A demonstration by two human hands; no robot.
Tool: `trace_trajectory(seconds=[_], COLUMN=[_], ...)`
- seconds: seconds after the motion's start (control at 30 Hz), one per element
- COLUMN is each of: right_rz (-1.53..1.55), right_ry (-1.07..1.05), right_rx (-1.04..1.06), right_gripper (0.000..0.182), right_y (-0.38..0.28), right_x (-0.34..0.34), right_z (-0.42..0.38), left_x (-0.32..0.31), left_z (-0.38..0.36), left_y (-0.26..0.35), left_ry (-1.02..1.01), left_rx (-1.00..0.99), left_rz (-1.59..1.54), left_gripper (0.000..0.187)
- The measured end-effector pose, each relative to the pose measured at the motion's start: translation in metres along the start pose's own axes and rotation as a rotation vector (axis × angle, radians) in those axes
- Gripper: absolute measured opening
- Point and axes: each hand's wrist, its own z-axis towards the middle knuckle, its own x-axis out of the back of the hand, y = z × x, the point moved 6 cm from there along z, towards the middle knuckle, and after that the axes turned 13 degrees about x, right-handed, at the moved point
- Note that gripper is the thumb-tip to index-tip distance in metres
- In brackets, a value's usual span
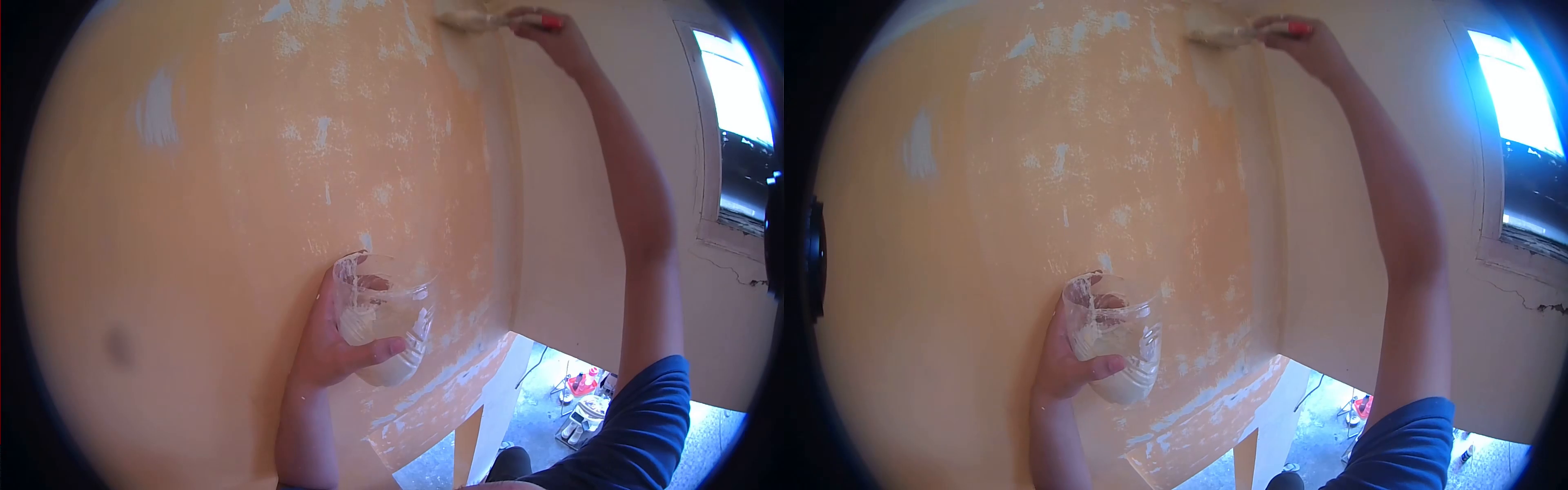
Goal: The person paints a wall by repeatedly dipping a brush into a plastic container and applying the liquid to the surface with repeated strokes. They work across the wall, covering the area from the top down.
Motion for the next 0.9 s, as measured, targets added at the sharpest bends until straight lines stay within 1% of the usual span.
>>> trace_trajectory(seconds=[0.07, 0.13, 0.23, 0.3, 0.33, 0.4, 0.43, 0.5, 0.57, 0.6, 0.67, 0.7, 0.77, 0.8, 0.87, 0.9], right_rz=[0.022, 0.006, 0.055, 0.062, 0.064, 0.144, 0.148, 0.222, 0.236, 0.239, 0.167, 0.169, 0.075, 0.068, 0.168, 0.164], right_ry=[-0.018, 0.007, -0.014, -0.062, -0.062, -0.213, -0.211, -0.305, -0.289, -0.291, -0.298, -0.301, -0.203, -0.204, 0.004, 0.003], right_rx=[-0.009, -0.104, -0.111, -0.231, -0.228, -0.403, -0.403, -0.392, -0.317, -0.32, -0.197, -0.192, -0.137, -0.135, -0.073, -0.072], right_gripper=[0.022, 0.022, 0.021, 0.021, 0.021, 0.02, 0.02, 0.023, 0.023, 0.023, 0.022, 0.022, 0.022, 0.022, 0.021, 0.021], right_y=[-0.01, -0.029, -0.056, -0.063, -0.065, -0.057, -0.051, -0.034, -0.026, -0.023, -0.026, -0.026, -0.029, -0.031, -0.035, -0.034], right_x=[-0.014, -0.025, -0.028, -0.018, -0.01, -0.005, -0.002, -0.003, -0.01, -0.014, -0.02, -0.021, -0.009, -0.006, 0.004, 0.001], right_z=[-0.035, -0.075, -0.12, -0.13, -0.127, -0.121, -0.113, -0.089, -0.059, -0.047, -0.02, -0.015, -0.006, -0.006, -0.009, -0.015], left_x=[-0.001, 0.001, 0.0, 0.001, 0.001, 0.001, 0.0, 0.0, 0.001, 0.001, 0.002, 0.003, 0.002, 0.001, 0.001, 0.002], left_z=[-0.002, 0.0, -0.002, -0.002, -0.002, -0.003, -0.004, -0.004, -0.003, -0.003, -0.003, -0.003, -0.002, -0.003, -0.003, -0.003], left_y=[0.001, -0.001, -0.002, -0.003, -0.004, -0.003, -0.001, -0.002, -0.005, -0.006, -0.005, -0.006, -0.006, -0.005, -0.004, -0.004], left_ry=[0.009, 0.006, 0.004, 0.008, 0.002, 0.0, -0.007, -0.013, -0.018, -0.017, -0.02, -0.015, -0.022, -0.026, -0.029, -0.032], left_rx=[0.028, 0.014, 0.019, 0.025, 0.019, 0.011, 0.023, 0.039, 0.024, 0.029, 0.005, 0.003, -0.003, -0.008, 0.015, 0.013], left_rz=[-0.044, -0.031, -0.029, -0.044, -0.032, -0.014, -0.02, -0.025, -0.026, -0.027, -0.027, -0.029, -0.021, -0.024, -0.053, -0.055], left_gripper=[0.101, 0.101, 0.102, 0.101, 0.101, 0.101, 0.1, 0.1, 0.1, 0.1, 0.1, 0.1, 0.099, 0.099, 0.099, 0.099])
